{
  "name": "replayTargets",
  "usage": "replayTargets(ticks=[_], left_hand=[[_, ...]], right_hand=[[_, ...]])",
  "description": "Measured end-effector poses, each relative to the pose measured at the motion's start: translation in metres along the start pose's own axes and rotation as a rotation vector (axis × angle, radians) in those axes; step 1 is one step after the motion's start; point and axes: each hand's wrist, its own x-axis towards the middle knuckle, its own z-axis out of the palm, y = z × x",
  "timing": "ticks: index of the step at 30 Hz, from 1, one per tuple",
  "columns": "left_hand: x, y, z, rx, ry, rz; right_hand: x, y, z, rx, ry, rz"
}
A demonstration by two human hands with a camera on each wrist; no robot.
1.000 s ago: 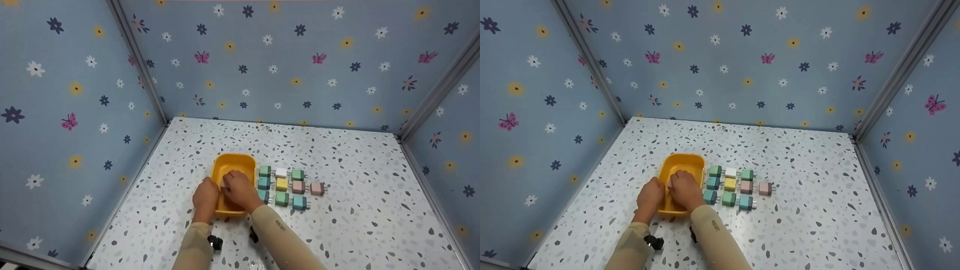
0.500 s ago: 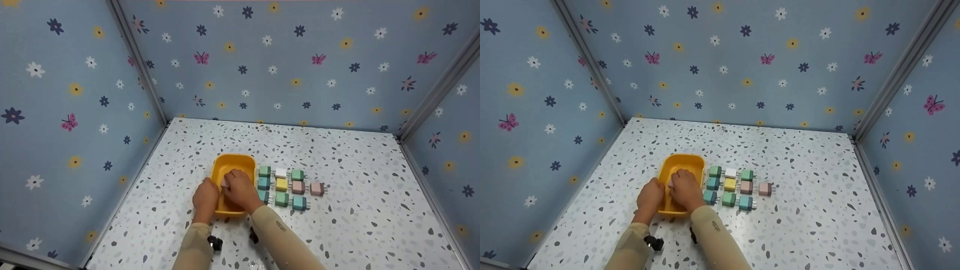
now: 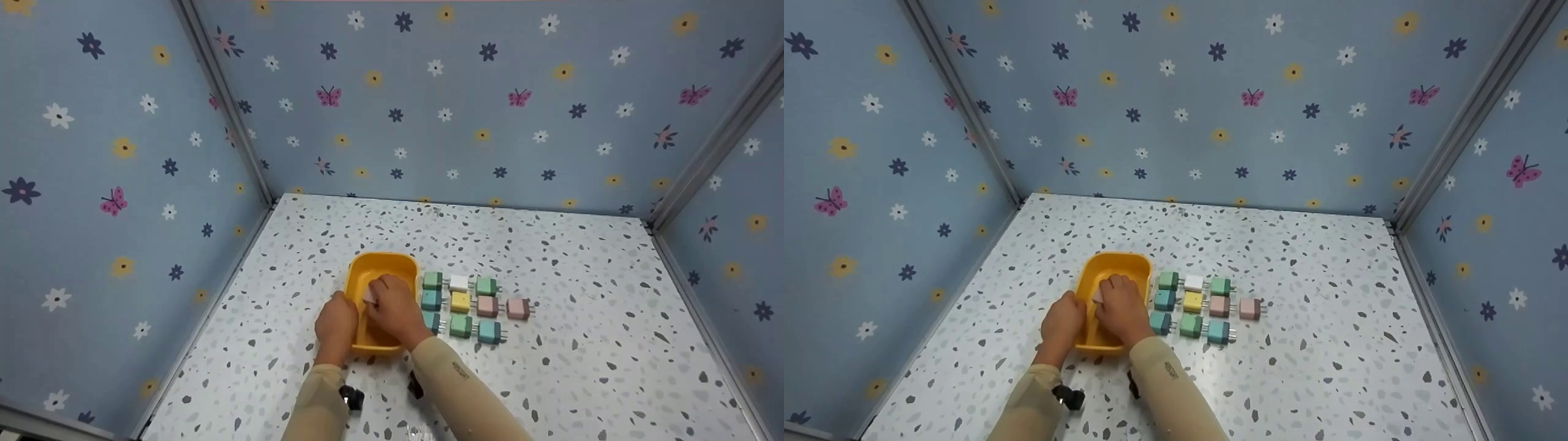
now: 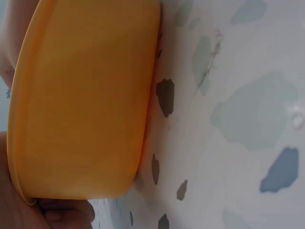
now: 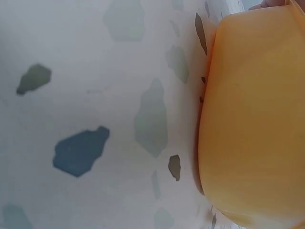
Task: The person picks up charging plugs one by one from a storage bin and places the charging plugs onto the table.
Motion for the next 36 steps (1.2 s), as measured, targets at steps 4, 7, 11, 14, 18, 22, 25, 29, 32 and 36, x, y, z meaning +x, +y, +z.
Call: replayTargets(ticks=[4,7,11,14,18,22,25,29,32,36], left_hand=[[0.0011,0.0013,-0.0001,0.012,-0.017,-0.013],[0.0017,0.0019,-0.0006,0.018,-0.022,-0.018],[0.002,0.0018,-0.0007,0.02,-0.026,-0.015],[0.0021,0.0011,-0.0002,0.02,-0.024,-0.014],[0.0023,0.0006,0.0005,0.019,-0.019,-0.013],[0.0028,0.0008,0.0006,0.015,-0.017,-0.007],[0.0027,0.0006,0.0005,0.009,-0.015,-0.009],[0.0022,0.0003,0.0004,0.003,-0.023,-0.013],[0.002,0.0007,-0.0002,-0.001,-0.033,-0.015],[0.0018,0.0017,-0.0012,0.006,-0.051,-0.029]], right_hand=[[0.0006,0.0001,0.0,0.006,0.012,0.001],[0.0003,-0.0001,-0.0005,0.023,0.016,0.018],[-0.0009,-0.0004,-0.0008,0.041,0.021,0.06],[-0.0017,-0.0007,-0.0007,0.051,0.03,0.077],[-0.002,-0.0009,-0.0012,0.058,0.061,0.08],[-0.0021,-0.0006,-0.0022,0.068,0.098,0.09],[-0.002,0.0001,-0.0023,0.068,0.132,0.069],[-0.0014,0.0019,-0.0012,0.053,0.198,0.019],[-0.0016,0.0028,-0.0007,0.06,0.227,0.022],[-0.0025,0.0023,-0.0016,0.084,0.206,0.069]])
